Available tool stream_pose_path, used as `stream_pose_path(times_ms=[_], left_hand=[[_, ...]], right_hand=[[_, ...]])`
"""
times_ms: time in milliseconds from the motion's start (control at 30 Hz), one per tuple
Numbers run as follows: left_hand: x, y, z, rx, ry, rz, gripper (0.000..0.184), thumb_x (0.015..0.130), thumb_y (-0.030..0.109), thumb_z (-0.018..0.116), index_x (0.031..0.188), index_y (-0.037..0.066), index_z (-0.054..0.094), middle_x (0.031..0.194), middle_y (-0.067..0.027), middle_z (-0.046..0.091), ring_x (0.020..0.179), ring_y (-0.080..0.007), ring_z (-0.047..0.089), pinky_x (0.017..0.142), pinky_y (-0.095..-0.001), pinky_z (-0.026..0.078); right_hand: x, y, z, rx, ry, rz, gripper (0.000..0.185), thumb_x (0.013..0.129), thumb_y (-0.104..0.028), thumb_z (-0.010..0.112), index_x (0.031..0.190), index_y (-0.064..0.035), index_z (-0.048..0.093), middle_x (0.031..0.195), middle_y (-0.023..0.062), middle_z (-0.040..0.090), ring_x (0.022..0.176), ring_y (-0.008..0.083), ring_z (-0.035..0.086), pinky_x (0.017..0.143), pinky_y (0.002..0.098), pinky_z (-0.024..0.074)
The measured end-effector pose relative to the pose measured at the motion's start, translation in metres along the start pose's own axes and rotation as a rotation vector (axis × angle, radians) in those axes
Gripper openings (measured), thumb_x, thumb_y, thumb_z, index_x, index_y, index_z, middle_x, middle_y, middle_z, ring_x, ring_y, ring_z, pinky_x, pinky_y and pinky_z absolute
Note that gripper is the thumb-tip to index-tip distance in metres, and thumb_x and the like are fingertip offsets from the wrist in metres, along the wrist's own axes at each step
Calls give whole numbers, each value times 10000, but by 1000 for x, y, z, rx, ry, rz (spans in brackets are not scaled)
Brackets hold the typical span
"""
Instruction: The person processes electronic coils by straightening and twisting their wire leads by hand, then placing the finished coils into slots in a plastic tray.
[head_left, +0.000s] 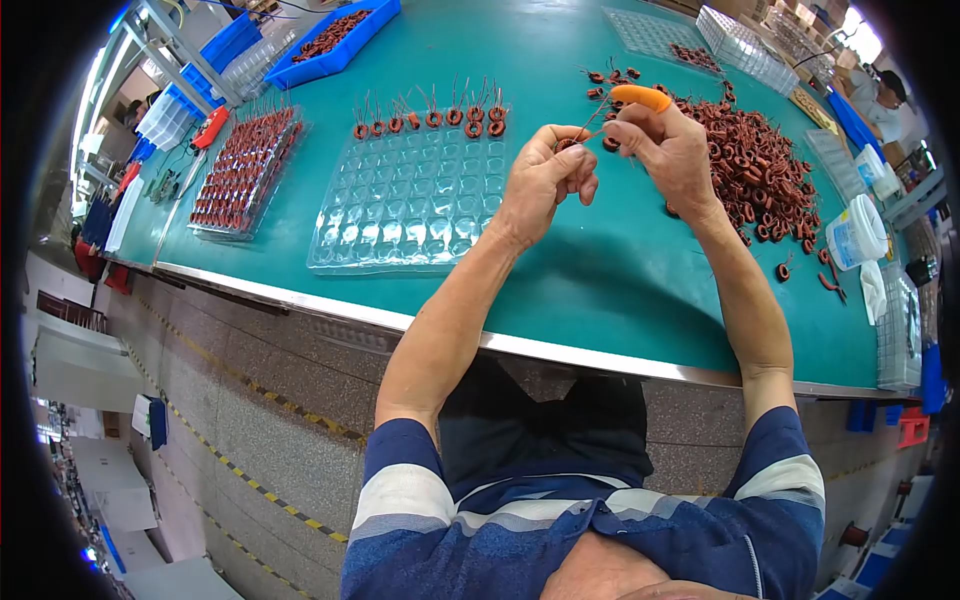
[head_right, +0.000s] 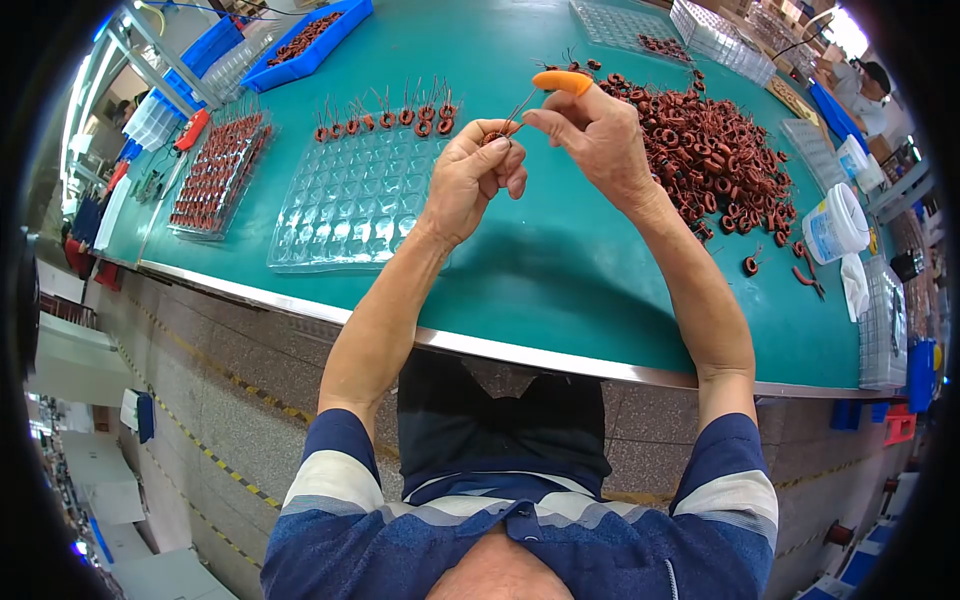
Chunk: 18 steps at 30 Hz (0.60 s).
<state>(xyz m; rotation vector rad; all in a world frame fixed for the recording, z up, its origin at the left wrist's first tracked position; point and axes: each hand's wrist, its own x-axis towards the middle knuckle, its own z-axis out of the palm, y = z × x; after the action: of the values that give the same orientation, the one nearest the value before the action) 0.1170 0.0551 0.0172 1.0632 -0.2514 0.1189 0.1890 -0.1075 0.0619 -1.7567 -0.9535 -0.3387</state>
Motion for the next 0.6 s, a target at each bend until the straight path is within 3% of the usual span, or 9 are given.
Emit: stream_pose_path(times_ms=[233,367,400,500,533,600], left_hand=[[2,-12,-2,276,22,64,286,965,127,500,1191,-38,443,774,-64,534,663,-148,552,623,-297,481],[3,-28,-2,507,155,95,274,947,91,516,1177,-36,439,815,-86,590,700,-133,596,614,-288,486],[3,-35,-5,658,184,106,265,913,68,537,1152,-17,460,841,-133,618,676,-210,620,618,-322,496],[6,-66,-20,1089,53,350,265,874,61,549,1129,9,498,869,-186,623,750,-335,619,696,-393,504],[5,-73,-18,1131,53,412,241,848,43,533,1089,37,531,920,-221,594,842,-424,577,776,-458,487],[0,-76,-17,1148,-7,386,222,846,39,527,1068,40,534,941,-216,573,865,-416,572,793,-474,478]], right_hand=[[-2,-8,6,-1,-160,147,196,880,-148,676,1008,0,663,742,49,665,628,89,606,574,241,489],[8,-4,4,-6,-61,181,165,878,-124,663,986,0,669,742,44,664,639,80,603,575,236,481],[18,-6,7,-2,-76,188,162,877,-120,653,990,-3,668,742,54,665,619,86,598,565,241,477],[56,-13,34,-108,-207,24,170,898,-151,626,983,-11,670,739,30,653,608,69,573,555,214,445],[70,-9,50,-92,-254,22,178,893,-156,628,990,-12,668,737,43,655,601,77,575,551,228,447],[93,6,86,-77,-324,7,185,887,-157,630,995,-10,664,736,63,661,580,94,575,543,253,452]])
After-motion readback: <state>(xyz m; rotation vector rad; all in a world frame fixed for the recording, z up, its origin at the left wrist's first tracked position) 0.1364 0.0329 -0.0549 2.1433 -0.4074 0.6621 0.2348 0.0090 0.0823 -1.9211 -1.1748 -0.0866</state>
